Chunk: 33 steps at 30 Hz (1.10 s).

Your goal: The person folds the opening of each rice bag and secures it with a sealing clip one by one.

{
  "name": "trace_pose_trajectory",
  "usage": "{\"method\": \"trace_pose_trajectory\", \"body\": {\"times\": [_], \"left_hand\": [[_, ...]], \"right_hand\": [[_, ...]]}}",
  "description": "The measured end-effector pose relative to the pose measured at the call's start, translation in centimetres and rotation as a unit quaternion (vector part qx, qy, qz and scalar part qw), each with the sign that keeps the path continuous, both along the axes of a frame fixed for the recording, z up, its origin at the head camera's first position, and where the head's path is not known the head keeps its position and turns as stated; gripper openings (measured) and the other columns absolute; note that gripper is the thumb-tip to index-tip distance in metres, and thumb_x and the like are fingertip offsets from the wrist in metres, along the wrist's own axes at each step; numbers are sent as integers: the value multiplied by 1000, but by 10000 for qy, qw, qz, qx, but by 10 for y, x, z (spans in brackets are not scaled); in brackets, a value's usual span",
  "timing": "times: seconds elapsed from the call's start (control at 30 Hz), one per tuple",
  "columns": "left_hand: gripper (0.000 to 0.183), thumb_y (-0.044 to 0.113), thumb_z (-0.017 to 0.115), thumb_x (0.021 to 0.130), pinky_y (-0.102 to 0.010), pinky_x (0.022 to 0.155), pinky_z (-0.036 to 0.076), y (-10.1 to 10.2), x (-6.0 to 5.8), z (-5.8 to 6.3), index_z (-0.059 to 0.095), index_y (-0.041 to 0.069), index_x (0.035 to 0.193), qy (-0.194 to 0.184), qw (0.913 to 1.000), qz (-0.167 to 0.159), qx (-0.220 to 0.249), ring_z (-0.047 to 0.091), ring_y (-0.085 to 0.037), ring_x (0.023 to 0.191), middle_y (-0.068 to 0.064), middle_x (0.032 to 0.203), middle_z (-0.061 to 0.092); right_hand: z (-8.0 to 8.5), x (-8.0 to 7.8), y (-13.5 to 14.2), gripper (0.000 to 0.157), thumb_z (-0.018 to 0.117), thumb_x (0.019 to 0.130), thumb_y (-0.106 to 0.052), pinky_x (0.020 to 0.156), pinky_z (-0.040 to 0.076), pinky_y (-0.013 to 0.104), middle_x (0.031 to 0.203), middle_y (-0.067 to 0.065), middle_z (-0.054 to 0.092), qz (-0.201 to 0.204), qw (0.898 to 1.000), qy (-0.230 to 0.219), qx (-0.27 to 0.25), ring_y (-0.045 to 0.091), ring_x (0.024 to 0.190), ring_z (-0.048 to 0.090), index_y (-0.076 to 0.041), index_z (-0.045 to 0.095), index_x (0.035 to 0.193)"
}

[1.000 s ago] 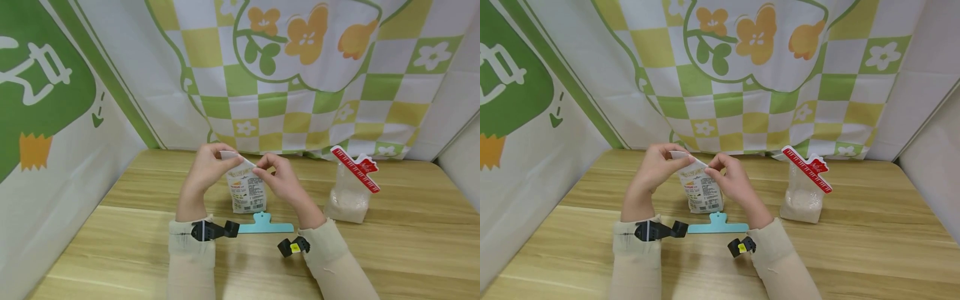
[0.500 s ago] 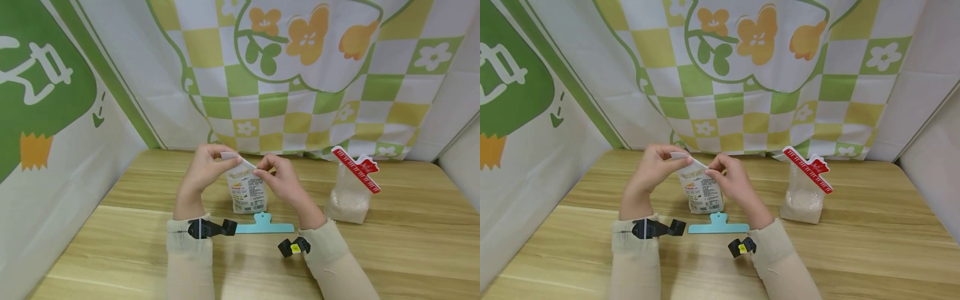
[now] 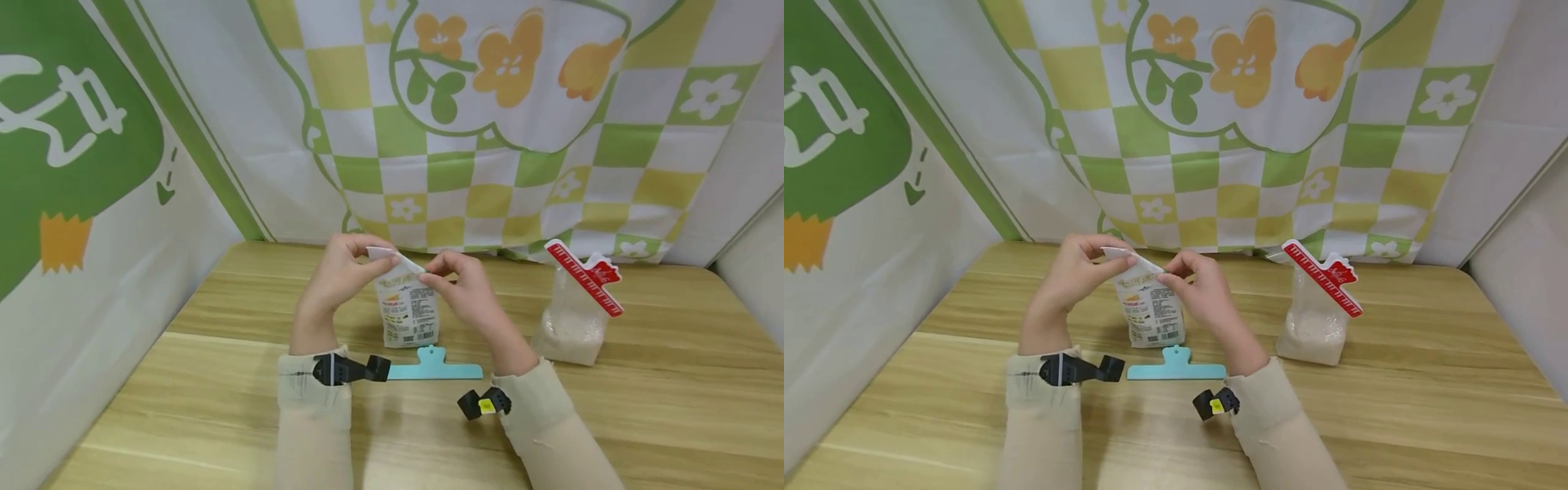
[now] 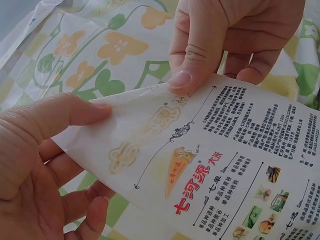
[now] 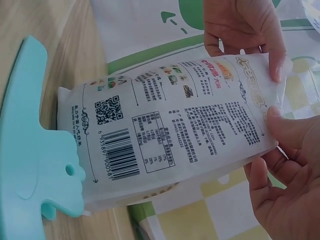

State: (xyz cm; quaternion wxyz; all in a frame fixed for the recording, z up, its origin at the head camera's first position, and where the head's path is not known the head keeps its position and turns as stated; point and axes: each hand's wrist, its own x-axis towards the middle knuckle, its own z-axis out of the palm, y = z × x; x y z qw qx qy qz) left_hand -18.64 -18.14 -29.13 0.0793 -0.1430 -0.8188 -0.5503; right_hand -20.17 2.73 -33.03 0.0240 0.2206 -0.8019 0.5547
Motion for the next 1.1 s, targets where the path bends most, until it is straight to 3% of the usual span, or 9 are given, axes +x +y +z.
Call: {"method": "trace_pose_trajectory", "body": {"times": [0.27,0.53,0.87,1.1], "left_hand": [[10,6,72,87,-33,73,51,3,-1,0,75,-1,94,4,10000,35,54,56,-22,95,-16,99,71],[9,3,71,85,-37,81,48,3,-1,-1,75,-2,92,115,9998,59,130,57,-23,99,-17,100,72],[13,10,72,88,-32,73,54,4,0,0,74,2,98,-247,9997,-29,63,59,-22,94,-13,101,70],[14,16,76,87,-34,74,52,2,2,1,75,5,96,-170,9998,-73,-101,59,-22,100,-11,107,70]], "right_hand": [[1,1,-2,8,68,93,-8,71,51,32,93,14,66,-51,10000,-17,-54,22,85,60,-1,65,91],[4,-1,3,8,69,93,-12,70,50,33,94,11,70,132,9997,-53,192,23,88,60,-4,69,96],[2,0,0,11,69,93,-12,64,47,30,87,11,66,-114,9995,180,213,20,79,58,-3,66,88],[0,1,-2,11,70,93,-11,64,48,30,88,10,66,-134,9993,287,175,20,78,58,-4,65,87]]}}
